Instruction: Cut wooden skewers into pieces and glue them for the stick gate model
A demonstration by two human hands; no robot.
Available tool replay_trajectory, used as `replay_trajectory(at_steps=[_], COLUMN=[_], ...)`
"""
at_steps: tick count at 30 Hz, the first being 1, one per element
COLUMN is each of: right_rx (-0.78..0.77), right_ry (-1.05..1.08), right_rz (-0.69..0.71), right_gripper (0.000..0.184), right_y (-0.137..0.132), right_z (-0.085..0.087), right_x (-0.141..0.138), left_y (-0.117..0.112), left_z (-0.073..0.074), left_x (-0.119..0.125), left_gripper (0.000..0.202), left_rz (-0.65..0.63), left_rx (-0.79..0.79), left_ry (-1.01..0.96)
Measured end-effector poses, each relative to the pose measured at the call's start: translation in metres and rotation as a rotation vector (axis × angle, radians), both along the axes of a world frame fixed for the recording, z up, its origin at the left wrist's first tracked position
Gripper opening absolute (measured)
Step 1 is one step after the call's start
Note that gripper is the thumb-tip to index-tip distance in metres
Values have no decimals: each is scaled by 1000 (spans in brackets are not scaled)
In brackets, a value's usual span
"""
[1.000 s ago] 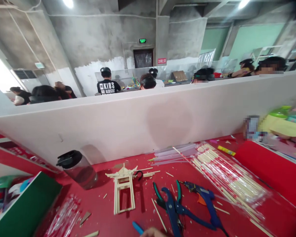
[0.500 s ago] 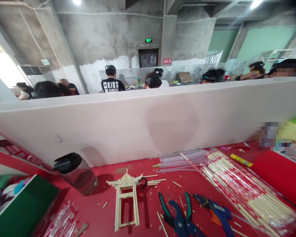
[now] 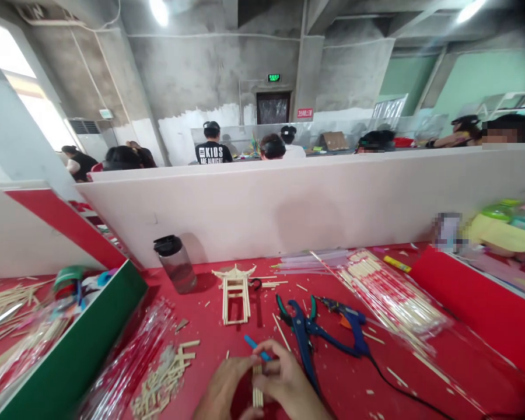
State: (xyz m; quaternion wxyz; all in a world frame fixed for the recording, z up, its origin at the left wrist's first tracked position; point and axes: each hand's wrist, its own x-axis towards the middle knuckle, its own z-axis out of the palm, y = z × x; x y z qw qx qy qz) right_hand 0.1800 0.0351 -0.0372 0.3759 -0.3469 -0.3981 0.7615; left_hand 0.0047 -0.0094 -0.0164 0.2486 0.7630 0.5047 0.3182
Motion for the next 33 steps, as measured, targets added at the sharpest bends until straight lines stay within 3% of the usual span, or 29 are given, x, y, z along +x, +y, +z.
replay_trajectory(at_steps=[8, 12, 23, 33], right_rx=[103, 172, 135, 133], right_ry=[35, 47, 21, 15], right_rz=[9, 11, -18, -41], right_gripper=[48, 51, 57, 58], right_y=[-5, -7, -7, -7], right_z=[22, 22, 16, 17], right_x=[4, 4, -1, -2], left_y=[-5, -7, -8, -6], left_z=[-3, -1, 5, 0], left_x=[0, 2, 0, 2], left_gripper=[53, 48, 44, 46], left_rz=[4, 27, 38, 7], left_rx=[80, 102, 95, 95], left_ry=[7, 0, -26, -27])
